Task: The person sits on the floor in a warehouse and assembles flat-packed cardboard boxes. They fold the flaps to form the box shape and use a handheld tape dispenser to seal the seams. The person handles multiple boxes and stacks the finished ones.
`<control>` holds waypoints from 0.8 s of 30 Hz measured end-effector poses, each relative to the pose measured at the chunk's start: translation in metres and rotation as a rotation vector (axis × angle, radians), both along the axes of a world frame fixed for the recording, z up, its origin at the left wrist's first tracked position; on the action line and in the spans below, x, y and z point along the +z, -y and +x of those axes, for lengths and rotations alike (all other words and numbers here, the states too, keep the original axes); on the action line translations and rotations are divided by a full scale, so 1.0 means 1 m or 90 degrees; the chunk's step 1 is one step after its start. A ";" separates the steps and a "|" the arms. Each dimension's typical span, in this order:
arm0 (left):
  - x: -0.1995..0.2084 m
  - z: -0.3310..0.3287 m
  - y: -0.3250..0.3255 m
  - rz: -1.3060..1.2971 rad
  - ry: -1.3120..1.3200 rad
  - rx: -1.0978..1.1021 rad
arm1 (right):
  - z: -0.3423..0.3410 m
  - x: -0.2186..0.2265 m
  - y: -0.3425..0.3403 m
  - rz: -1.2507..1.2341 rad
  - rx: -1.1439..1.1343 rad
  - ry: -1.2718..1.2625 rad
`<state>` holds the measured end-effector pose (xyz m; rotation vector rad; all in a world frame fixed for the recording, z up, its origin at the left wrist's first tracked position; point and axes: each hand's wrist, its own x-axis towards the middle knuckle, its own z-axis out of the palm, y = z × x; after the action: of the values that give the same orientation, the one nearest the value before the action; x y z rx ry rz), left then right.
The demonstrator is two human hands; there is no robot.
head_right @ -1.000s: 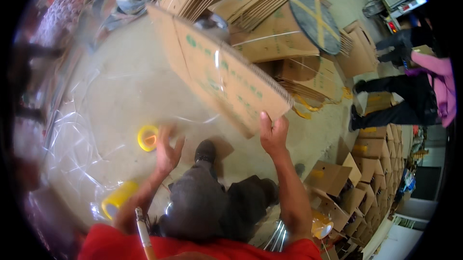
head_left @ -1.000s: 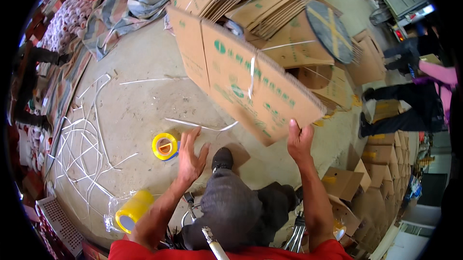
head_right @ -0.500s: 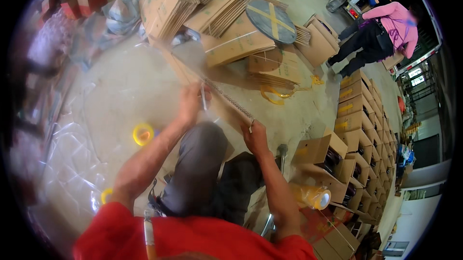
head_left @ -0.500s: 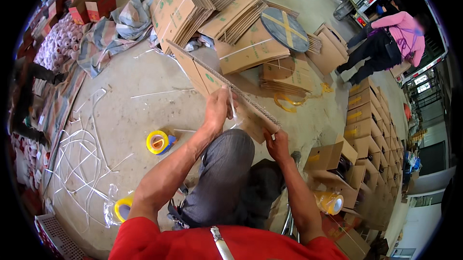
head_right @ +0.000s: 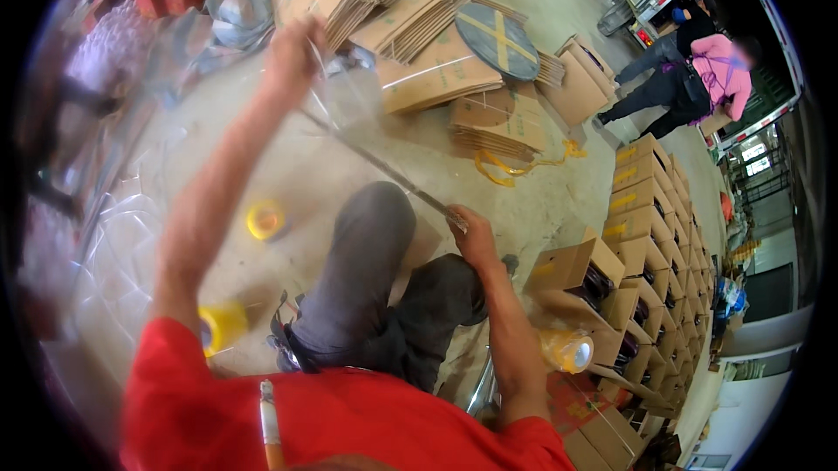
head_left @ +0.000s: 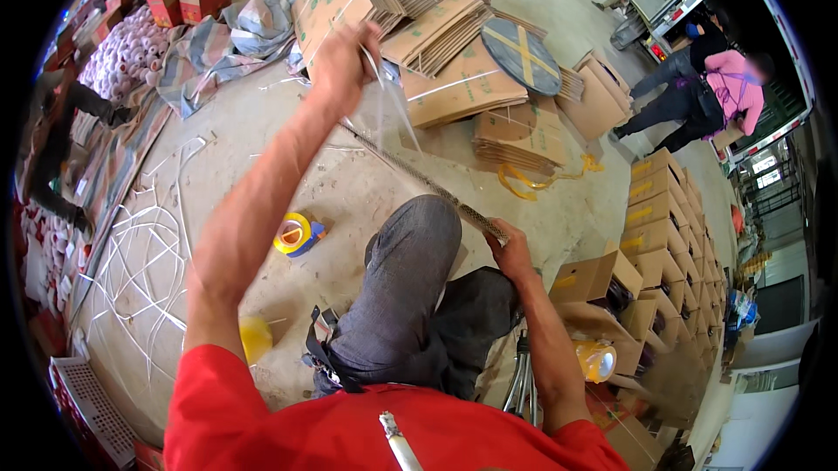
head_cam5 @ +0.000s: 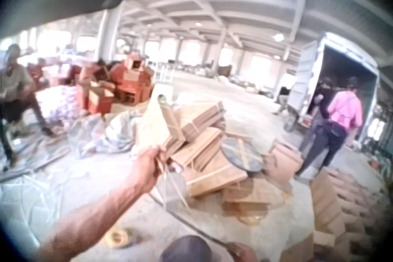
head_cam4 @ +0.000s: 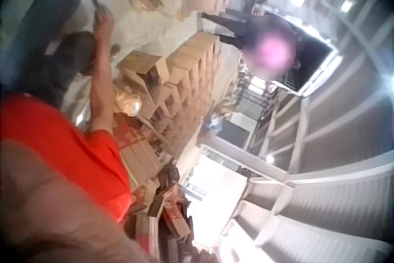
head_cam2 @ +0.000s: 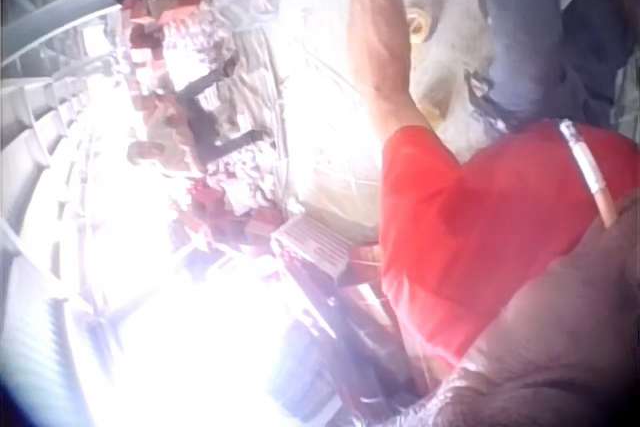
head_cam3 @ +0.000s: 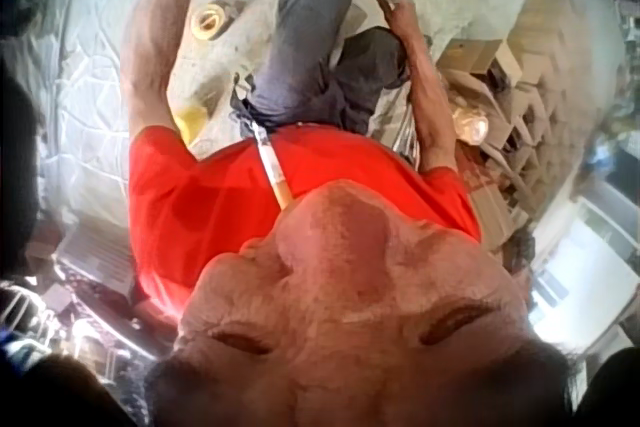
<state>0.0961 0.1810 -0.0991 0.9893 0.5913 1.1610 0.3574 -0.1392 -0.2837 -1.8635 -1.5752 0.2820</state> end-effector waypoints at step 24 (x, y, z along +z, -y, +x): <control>-0.292 -0.222 -0.053 0.200 -0.886 0.422 | 0.062 -0.057 0.078 -0.153 -0.188 -0.252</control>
<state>-0.1257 0.2345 -0.3906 1.9317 1.9883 0.9775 0.4191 -0.2175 -0.3410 -2.0372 -1.0217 0.6824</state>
